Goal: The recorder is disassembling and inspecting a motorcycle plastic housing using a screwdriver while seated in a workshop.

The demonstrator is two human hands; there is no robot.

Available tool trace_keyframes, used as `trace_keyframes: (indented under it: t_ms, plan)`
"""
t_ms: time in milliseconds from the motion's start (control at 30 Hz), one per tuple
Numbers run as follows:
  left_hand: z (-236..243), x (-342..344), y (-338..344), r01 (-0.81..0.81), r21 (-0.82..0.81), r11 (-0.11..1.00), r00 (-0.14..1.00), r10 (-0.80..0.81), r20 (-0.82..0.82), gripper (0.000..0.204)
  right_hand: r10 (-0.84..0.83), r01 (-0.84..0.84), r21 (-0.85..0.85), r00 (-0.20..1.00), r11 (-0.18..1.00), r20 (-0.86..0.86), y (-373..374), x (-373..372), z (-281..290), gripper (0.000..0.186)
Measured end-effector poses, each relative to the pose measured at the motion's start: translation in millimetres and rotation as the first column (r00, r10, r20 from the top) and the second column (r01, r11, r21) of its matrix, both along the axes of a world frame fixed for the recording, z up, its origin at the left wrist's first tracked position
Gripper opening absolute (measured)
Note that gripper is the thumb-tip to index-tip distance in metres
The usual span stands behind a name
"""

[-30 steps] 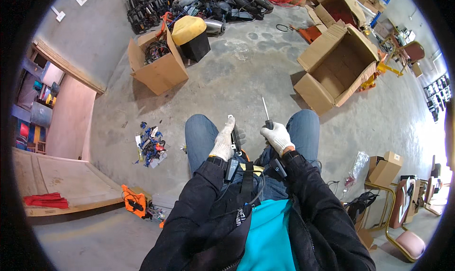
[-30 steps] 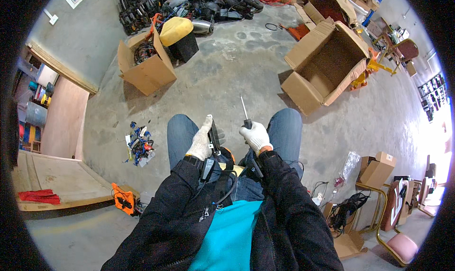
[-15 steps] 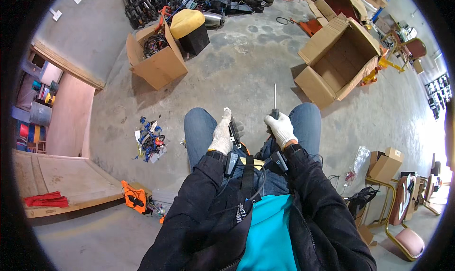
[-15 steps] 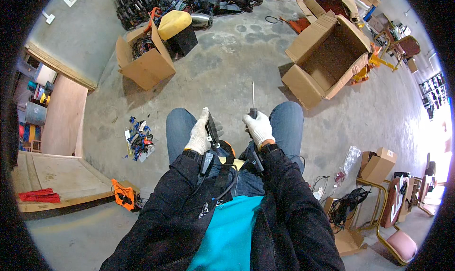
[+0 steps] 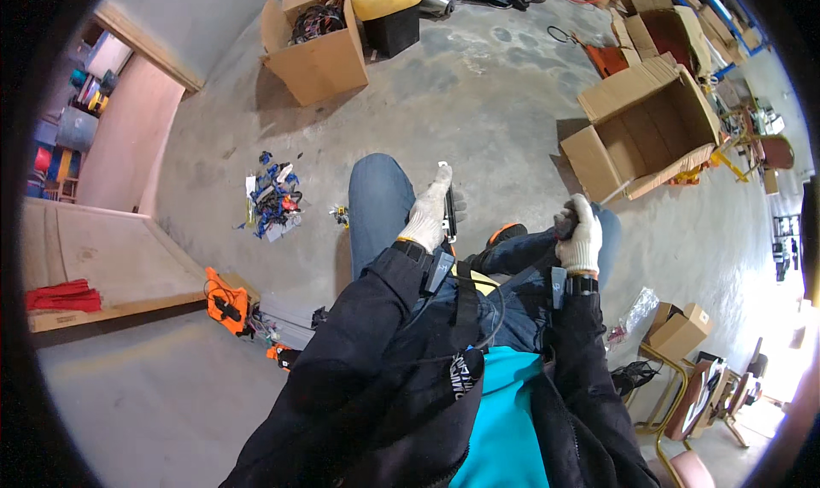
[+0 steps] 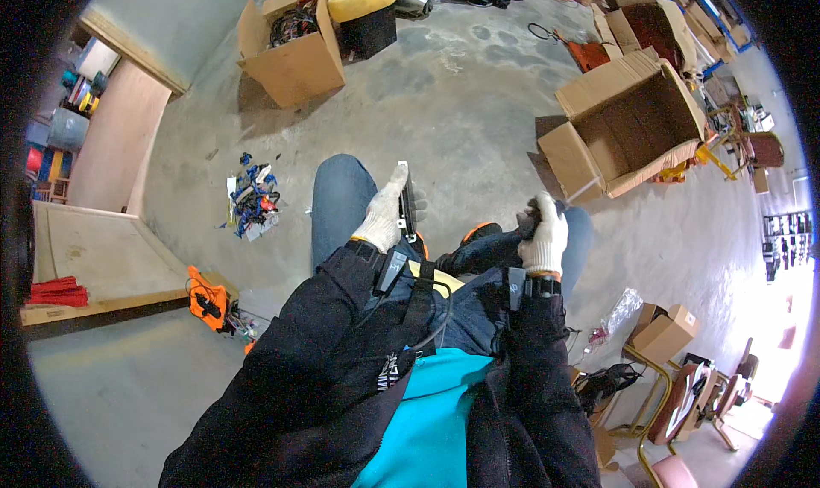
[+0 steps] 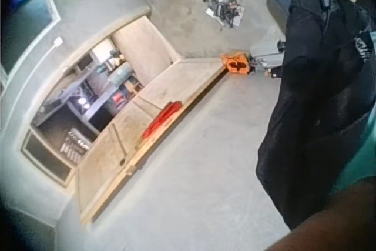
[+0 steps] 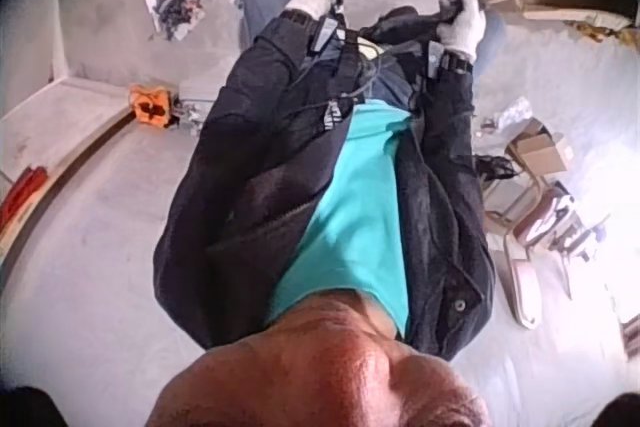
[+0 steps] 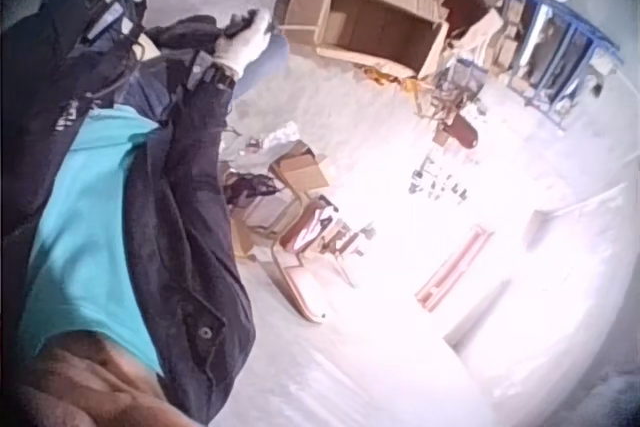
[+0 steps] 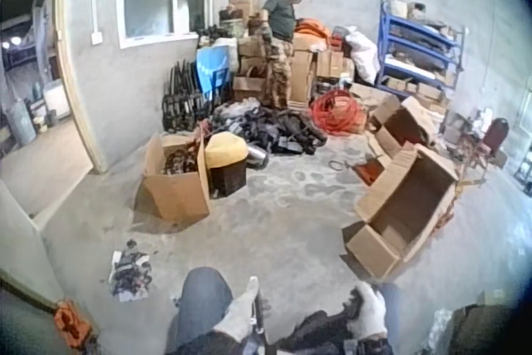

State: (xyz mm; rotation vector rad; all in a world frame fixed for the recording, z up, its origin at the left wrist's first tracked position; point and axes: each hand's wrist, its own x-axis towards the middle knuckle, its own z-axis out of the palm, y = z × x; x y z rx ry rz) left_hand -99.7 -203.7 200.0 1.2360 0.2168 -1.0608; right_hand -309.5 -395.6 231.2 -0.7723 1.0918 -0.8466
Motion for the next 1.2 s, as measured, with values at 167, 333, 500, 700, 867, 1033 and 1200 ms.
trace_keyframes:
  t_ms: [167, 333, 500, 700, 867, 1033, 1200]
  plan:
    - [4.6, 4.9, 0.6, -0.012, -0.025, 1.000, 0.999, 0.011, -0.039, 0.066, -0.058, 0.055, -0.077, 0.998, 0.996, -0.035, 22.5, 12.1, 45.6, 0.017]
    - [1.5, 3.5, -7.7, -0.060, -0.028, 0.998, 0.993, 0.057, -0.105, 0.060, -0.119, 0.105, -0.133, 0.988, 0.986, -0.103, 30.5, 9.9, 67.1, 0.017]
    - [6.1, 4.9, -9.7, -0.030, -0.110, 0.994, 0.995, 0.019, -0.097, 0.055, -0.137, 0.116, -0.135, 0.978, 0.984, -0.160, 25.1, -5.4, 56.1, 0.018]
    - [1.5, 8.1, -10.6, -0.096, -0.157, 0.983, 0.986, 0.072, -0.150, 0.049, -0.186, 0.155, -0.150, 0.957, 0.976, -0.221, 7.1, -28.3, 33.4, 0.017]
    - [-2.0, 9.1, -10.8, -0.112, -0.177, 0.978, 0.977, 0.076, -0.200, 0.044, -0.133, 0.051, -0.280, 0.950, 0.959, -0.283, -1.1, -41.6, 29.0, 0.016]
    - [0.5, 9.6, -10.0, -0.098, -0.140, 0.985, 0.972, 0.065, -0.225, 0.047, -0.283, 0.267, -0.097, 0.929, 0.959, -0.238, 5.6, -32.4, 35.5, 0.015]
    - [-1.0, 9.4, -13.6, -0.098, -0.171, 0.980, 0.979, 0.064, -0.195, 0.047, -0.213, 0.191, -0.116, 0.952, 0.975, -0.219, 18.6, -11.5, 50.4, 0.016]
